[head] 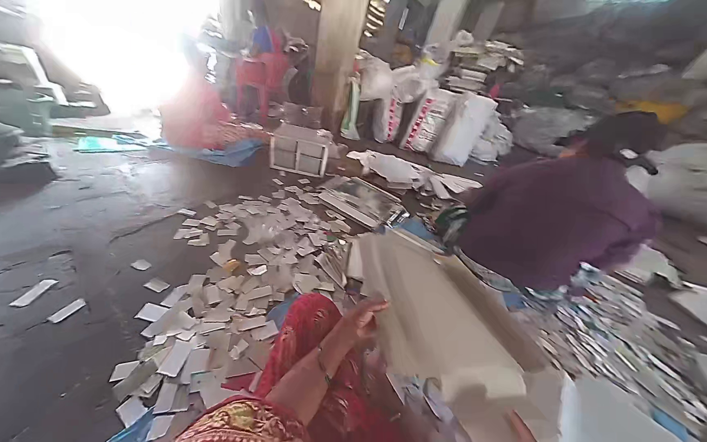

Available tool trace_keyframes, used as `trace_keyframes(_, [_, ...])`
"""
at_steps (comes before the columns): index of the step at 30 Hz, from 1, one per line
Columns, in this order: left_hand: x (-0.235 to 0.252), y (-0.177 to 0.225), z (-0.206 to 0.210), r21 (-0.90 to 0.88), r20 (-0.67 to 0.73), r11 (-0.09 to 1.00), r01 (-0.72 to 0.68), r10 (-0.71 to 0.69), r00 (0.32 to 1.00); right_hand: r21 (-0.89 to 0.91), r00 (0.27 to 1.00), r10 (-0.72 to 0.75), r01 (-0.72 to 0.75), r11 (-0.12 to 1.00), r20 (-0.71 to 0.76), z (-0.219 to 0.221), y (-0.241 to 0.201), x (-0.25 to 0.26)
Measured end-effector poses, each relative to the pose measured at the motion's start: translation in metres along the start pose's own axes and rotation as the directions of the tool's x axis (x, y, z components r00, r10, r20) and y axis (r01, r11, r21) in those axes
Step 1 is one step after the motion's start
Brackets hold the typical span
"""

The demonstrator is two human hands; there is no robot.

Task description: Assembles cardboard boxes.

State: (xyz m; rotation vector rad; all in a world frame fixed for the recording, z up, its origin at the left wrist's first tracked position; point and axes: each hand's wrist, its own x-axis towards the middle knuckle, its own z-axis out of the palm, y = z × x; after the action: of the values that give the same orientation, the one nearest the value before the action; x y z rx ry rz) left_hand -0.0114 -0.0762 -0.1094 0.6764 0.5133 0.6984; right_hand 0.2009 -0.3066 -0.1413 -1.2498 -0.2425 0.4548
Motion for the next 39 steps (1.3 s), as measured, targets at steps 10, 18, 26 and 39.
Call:
trace_keyframes(10, [-0.004, 0.001, 0.002, -0.077, 0.11, 0.995, -0.07, 0.079, 0.991, 0.335, 0.999, -0.018, 0.028, 0.942, -0.03, 0.006, -0.046, 0.004])
trace_keyframes(18, [-0.006, -0.001, 0.0, 0.037, 0.068, 0.999, -0.016, 0.013, 0.998, 0.333, 0.989, -0.143, 0.143, 0.932, -0.024, 0.009, -0.068, -0.014])
trace_keyframes(26, [0.017, 0.001, -0.006, 0.11, -0.223, 0.941, -0.321, 0.338, 0.914, 0.137, 0.961, -0.273, 0.278, 0.951, -0.052, 0.006, -0.083, -0.025])
trace_keyframes(39, [0.009, 0.108, -0.009, 0.856, 0.083, 0.282, -0.433, 0.752, 0.654, 0.038, 0.934, -0.355, 0.353, 0.935, 0.031, -0.004, -0.094, -0.034])
